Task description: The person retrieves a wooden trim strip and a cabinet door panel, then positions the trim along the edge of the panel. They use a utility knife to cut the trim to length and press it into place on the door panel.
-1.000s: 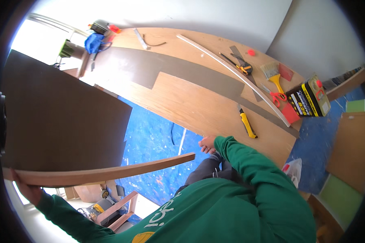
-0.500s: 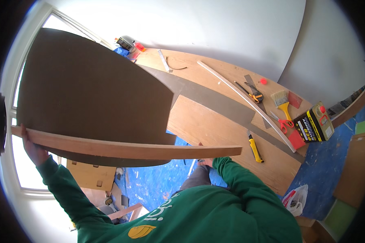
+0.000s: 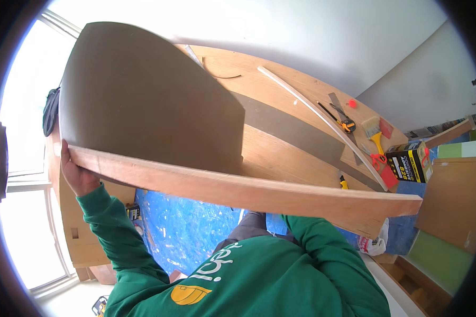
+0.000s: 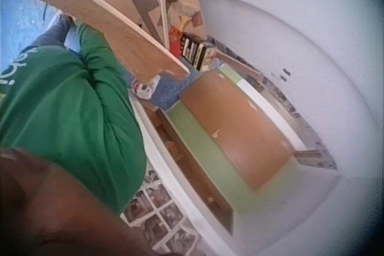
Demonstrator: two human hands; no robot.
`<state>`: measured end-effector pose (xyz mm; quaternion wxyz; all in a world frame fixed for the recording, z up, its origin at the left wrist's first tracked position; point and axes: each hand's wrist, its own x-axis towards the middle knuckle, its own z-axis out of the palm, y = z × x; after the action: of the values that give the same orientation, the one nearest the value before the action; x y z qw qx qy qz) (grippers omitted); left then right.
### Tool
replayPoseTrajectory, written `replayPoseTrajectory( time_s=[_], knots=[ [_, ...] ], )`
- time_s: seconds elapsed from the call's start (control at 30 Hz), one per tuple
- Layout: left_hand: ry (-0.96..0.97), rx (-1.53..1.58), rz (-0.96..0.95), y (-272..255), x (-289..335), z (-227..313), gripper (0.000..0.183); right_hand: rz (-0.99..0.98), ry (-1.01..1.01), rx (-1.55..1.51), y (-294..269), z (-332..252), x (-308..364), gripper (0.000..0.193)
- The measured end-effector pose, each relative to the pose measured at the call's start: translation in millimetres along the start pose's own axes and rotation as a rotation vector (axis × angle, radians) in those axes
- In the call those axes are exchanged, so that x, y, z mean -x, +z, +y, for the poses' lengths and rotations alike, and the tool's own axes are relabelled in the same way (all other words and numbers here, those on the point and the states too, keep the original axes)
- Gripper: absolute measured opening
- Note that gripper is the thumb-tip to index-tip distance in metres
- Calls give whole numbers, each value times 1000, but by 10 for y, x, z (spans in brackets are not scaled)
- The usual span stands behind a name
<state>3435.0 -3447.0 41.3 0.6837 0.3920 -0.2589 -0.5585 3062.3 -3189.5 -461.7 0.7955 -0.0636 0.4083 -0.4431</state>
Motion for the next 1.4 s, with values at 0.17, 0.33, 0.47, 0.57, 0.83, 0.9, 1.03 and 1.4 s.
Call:
replayPoseTrajectory(
  time_s=[0.17,0.33,0.47,0.57,0.83,0.9,1.03,1.4],
  knots=[
    [218,-277,177,417,30,114,46,45,214,74,1333,-284,-35,60],
    [239,-383,172,927,107,169,49,-100,295,-163,1371,-59,-451,64],
    [86,-341,-16,1085,114,379,47,-123,40,-138,1095,175,-618,68],
    [31,-292,-134,930,-45,613,47,-42,231,-203,1734,-235,-432,78],
    [79,-326,-246,1641,-9,549,48,0,98,-402,1829,-926,-783,87],
    [119,-349,-211,1720,42,554,47,28,95,-371,1799,-1073,-792,88],
    [50,-169,-369,1806,-70,530,52,-45,-366,119,1537,-1175,-868,54],
    [199,-5,-27,611,-465,-638,36,-46,-342,-297,-1142,-1393,1310,10]
  ],
)
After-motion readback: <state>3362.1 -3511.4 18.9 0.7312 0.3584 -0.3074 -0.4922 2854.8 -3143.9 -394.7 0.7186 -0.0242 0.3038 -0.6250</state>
